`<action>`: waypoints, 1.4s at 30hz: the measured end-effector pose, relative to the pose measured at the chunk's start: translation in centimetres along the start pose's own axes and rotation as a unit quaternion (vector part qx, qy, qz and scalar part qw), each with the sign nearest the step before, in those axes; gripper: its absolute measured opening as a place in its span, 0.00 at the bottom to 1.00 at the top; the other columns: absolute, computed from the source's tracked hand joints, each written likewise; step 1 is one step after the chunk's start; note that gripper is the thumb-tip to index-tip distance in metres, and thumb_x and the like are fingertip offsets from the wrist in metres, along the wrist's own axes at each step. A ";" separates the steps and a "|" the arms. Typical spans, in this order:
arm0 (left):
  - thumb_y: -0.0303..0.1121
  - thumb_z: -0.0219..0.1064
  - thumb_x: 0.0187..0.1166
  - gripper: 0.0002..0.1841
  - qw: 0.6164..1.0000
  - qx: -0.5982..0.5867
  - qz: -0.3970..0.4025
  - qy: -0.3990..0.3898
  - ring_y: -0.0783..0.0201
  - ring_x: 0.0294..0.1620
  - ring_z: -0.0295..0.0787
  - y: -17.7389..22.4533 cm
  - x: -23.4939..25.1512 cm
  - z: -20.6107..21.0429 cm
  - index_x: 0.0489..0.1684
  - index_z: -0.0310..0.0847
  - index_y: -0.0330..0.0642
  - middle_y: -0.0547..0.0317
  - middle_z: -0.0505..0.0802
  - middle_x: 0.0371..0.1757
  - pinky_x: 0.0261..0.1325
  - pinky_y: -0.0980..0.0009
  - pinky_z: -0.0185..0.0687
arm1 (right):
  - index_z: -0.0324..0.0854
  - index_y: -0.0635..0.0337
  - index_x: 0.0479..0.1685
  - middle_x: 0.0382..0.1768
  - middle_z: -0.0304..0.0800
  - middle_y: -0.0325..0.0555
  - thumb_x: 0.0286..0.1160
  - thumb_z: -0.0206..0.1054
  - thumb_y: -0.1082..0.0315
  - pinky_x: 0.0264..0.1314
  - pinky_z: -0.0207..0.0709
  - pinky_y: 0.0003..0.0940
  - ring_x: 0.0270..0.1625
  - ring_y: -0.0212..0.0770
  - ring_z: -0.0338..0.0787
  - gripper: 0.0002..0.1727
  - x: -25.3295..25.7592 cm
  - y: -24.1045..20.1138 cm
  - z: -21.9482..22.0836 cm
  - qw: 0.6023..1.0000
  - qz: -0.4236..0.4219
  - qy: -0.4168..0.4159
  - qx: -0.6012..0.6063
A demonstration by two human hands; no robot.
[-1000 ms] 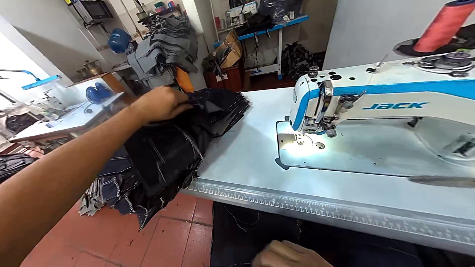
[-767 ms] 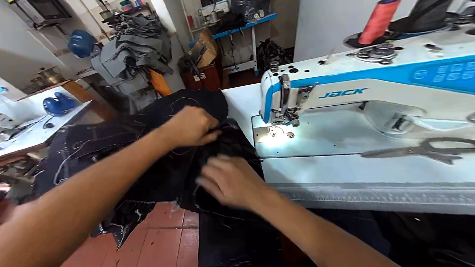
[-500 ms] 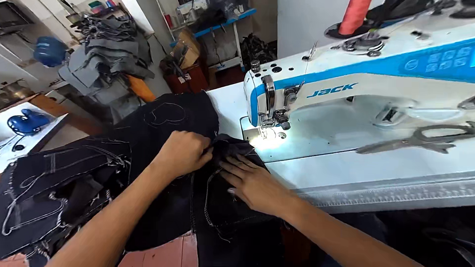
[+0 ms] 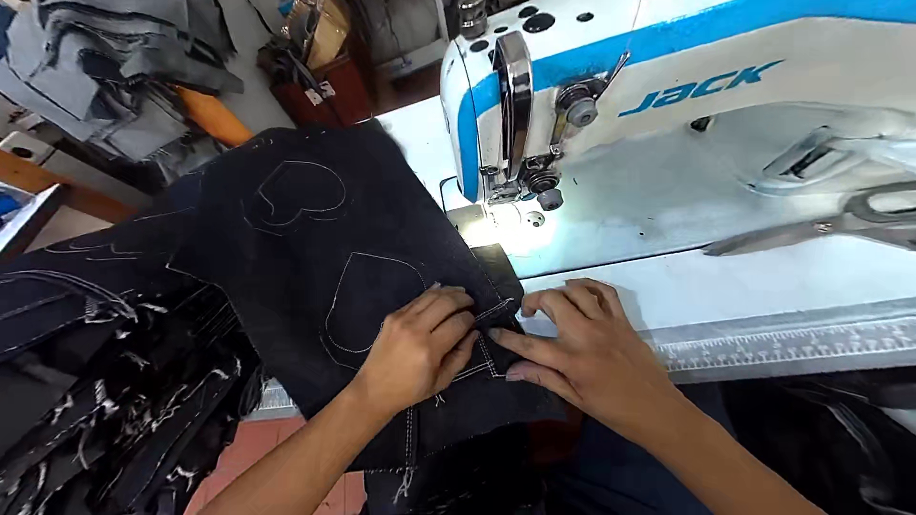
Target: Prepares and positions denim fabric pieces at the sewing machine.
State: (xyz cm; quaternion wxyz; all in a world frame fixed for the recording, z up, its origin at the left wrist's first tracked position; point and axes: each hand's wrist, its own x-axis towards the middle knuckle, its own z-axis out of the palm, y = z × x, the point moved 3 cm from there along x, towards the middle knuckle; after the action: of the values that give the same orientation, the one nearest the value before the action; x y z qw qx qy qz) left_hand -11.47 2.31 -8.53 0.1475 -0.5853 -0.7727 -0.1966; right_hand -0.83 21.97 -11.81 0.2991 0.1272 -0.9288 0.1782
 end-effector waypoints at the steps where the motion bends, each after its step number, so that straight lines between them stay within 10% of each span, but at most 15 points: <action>1: 0.35 0.64 0.85 0.11 1.000 -0.016 0.011 -0.008 0.58 0.71 0.88 -0.1 0.0 -0.1 0.47 0.92 0.41 0.54 0.95 0.58 0.77 0.60 0.83 | 0.91 0.28 0.55 0.37 0.84 0.40 0.84 0.58 0.38 0.59 0.72 0.53 0.42 0.44 0.84 0.18 -0.6 0.1 0.0 0.999 -0.009 0.034 0.015; 11: 0.26 0.61 0.83 0.10 0.987 0.105 0.119 -0.034 0.55 0.56 0.96 1.8 0.4 -1.2 0.46 0.89 0.33 0.47 0.97 0.48 0.59 0.66 0.91 | 0.93 0.32 0.54 0.29 0.79 0.36 0.82 0.61 0.37 0.55 0.67 0.46 0.35 0.38 0.78 0.20 -1.0 0.0 -0.3 0.999 -0.027 0.036 0.019; 20: 0.29 0.69 0.76 0.06 0.984 -0.067 -0.084 0.142 0.76 0.42 0.92 -1.5 1.9 -7.6 0.39 0.91 0.37 0.60 0.95 0.43 0.47 0.80 0.91 | 0.95 0.28 0.37 0.41 0.88 0.25 0.74 0.62 0.34 0.50 0.73 0.40 0.45 0.33 0.84 0.18 2.3 0.4 -0.4 0.995 -0.012 -0.067 0.078; 25: 0.31 0.66 0.81 0.08 0.998 -0.001 -0.007 0.055 0.65 0.51 0.95 -0.5 0.9 -4.6 0.40 0.91 0.38 0.54 0.96 0.46 0.54 0.71 0.91 | 0.96 0.32 0.43 0.54 0.91 0.36 0.60 0.65 0.26 0.54 0.73 0.53 0.57 0.47 0.85 0.28 5.5 1.3 0.6 0.994 -0.043 -0.086 0.045; 28: 0.38 0.64 0.82 0.10 0.998 0.028 -0.045 -0.025 0.59 0.57 0.89 -0.6 -0.9 -1.1 0.46 0.88 0.43 0.57 0.92 0.50 0.61 0.65 0.86 | 0.93 0.39 0.28 0.48 0.88 0.40 0.68 0.64 0.29 0.53 0.72 0.51 0.51 0.46 0.84 0.26 5.0 1.9 0.7 0.997 -0.039 -0.064 0.030; 31: 0.34 0.68 0.70 0.07 0.993 0.016 -0.119 -0.016 0.66 0.37 0.91 -1.3 -0.3 -2.6 0.36 0.90 0.42 0.60 0.92 0.36 0.39 0.70 0.90 | 0.96 0.33 0.46 0.49 0.88 0.34 0.76 0.63 0.34 0.61 0.74 0.48 0.55 0.41 0.84 0.22 2.9 1.3 0.1 0.997 -0.039 -0.049 0.048; 35: 0.38 0.63 0.77 0.09 0.955 -0.133 -0.234 0.126 0.82 0.20 0.78 -3.5 -0.9 -4.2 0.31 0.83 0.45 0.73 0.84 0.21 0.22 0.81 0.77 | 0.95 0.38 0.43 0.40 0.90 0.29 0.75 0.64 0.33 0.57 0.75 0.42 0.47 0.34 0.86 0.24 4.3 -0.5 -0.3 0.994 -0.052 -0.025 0.096; 38: 0.41 0.62 0.82 0.11 0.960 -0.160 -0.185 0.140 0.81 0.24 0.82 -2.9 -1.8 -4.8 0.35 0.83 0.45 0.70 0.87 0.25 0.28 0.80 0.82 | 0.93 0.45 0.37 0.31 0.85 0.37 0.54 0.70 0.24 0.35 0.73 0.41 0.34 0.41 0.83 0.34 8.3 -0.7 1.1 0.996 -0.026 -0.049 0.072; 42: 0.40 0.59 0.78 0.14 0.996 0.014 -0.075 0.039 0.69 0.19 0.78 -0.3 -1.5 -6.5 0.20 0.78 0.46 0.63 0.82 0.18 0.21 0.71 0.70 | 0.88 0.56 0.49 0.56 0.81 0.50 0.16 0.77 0.14 0.53 0.74 0.53 0.58 0.53 0.81 0.59 11.2 -0.2 3.6 0.954 0.015 -0.293 0.061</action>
State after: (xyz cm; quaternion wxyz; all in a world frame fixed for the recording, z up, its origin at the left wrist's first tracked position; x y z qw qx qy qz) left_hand -11.41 -2.15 -3.54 0.1703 -0.5152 -0.8108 -0.2194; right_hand -11.39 18.89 -7.74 0.0024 0.1774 -0.9649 0.1936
